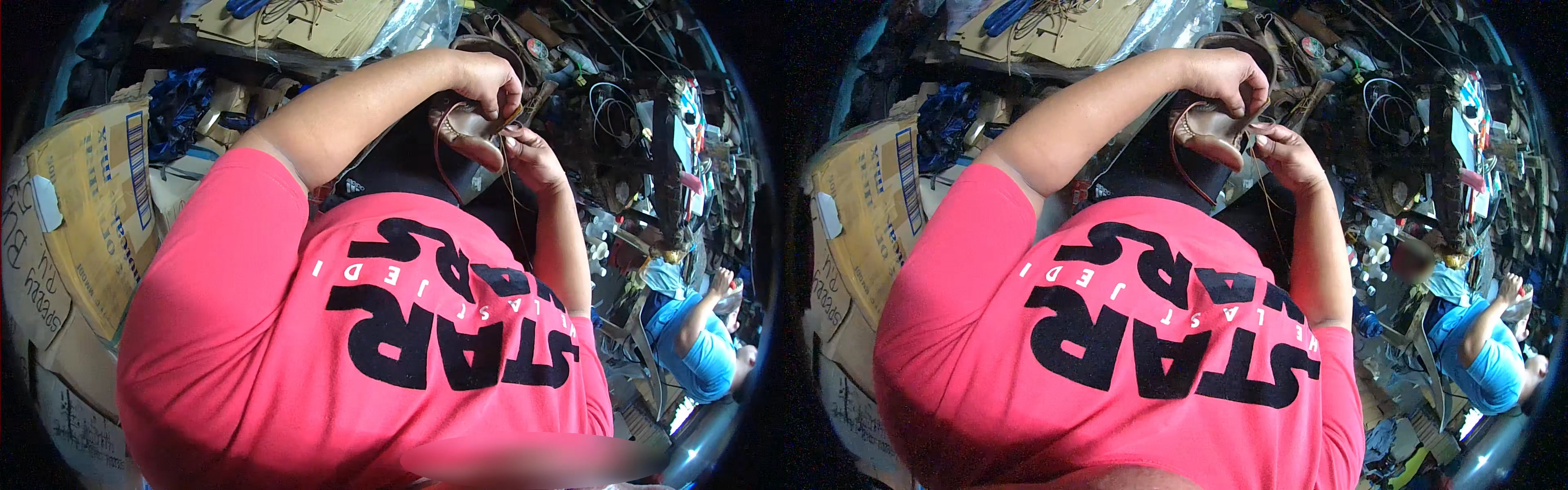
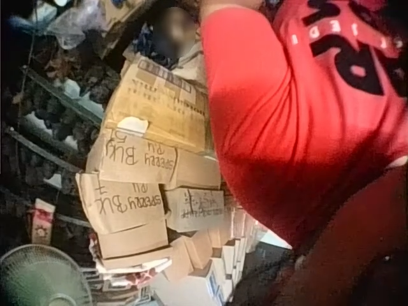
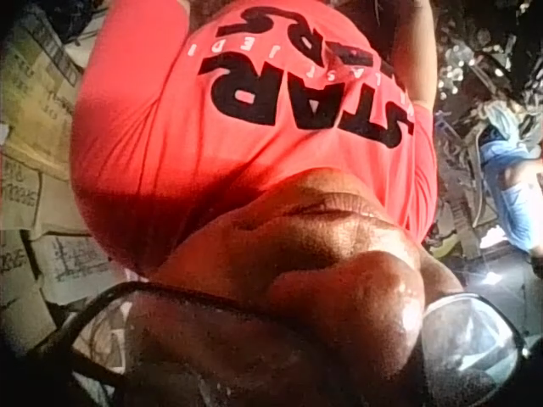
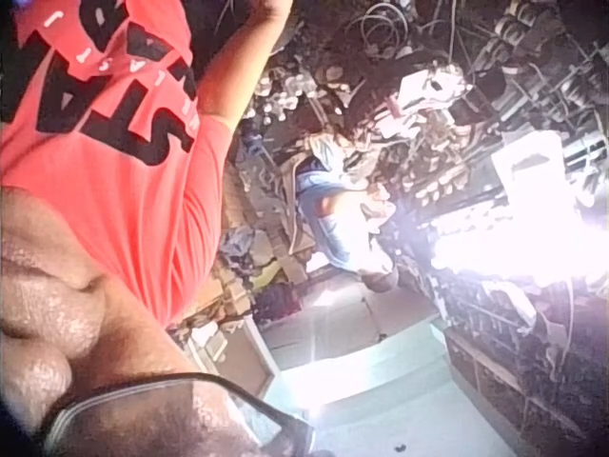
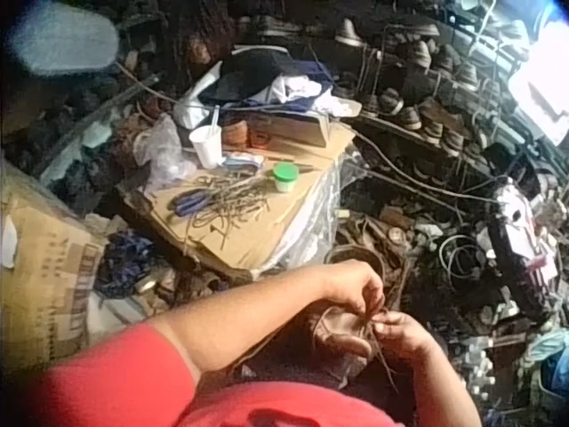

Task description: The recorder is hand-stitching a leather shoe upper using a needle and thread.

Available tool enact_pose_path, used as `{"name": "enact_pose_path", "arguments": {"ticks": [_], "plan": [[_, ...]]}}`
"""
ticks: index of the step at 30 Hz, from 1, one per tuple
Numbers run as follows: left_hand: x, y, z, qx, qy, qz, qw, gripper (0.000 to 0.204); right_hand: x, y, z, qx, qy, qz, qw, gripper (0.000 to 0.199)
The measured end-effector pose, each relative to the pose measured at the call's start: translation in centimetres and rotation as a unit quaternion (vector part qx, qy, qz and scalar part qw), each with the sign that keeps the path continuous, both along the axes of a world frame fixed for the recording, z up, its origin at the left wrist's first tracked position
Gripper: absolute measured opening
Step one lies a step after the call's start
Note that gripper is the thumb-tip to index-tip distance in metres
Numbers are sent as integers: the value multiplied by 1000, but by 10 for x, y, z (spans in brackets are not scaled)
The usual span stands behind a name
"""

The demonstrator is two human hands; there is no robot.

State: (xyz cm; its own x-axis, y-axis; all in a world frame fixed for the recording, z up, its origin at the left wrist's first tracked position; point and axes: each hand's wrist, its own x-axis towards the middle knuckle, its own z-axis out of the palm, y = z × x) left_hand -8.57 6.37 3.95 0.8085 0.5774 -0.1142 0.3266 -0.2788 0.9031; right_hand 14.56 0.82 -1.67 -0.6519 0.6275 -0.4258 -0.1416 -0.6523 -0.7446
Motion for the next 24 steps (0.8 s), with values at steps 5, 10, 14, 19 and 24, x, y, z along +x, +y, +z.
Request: {"name": "enact_pose_path", "arguments": {"ticks": [5,10,14,19,24], "plan": [[-1,4,1,-29,-1,4,1000,17,-10,-7,18,100,-88,-32,991,22],[-8,1,-3,-60,-29,13,998,13,-8,-14,38,223,-210,-42,951,18],[-4,0,0,-79,-15,40,996,15,-8,-18,34,217,-225,-49,949,12],[-10,-3,-4,-68,-11,44,997,17,-32,-23,43,221,-219,-68,948,11],[-18,-18,11,-58,40,65,995,18,-51,-22,37,232,-172,-80,954,12]]}}
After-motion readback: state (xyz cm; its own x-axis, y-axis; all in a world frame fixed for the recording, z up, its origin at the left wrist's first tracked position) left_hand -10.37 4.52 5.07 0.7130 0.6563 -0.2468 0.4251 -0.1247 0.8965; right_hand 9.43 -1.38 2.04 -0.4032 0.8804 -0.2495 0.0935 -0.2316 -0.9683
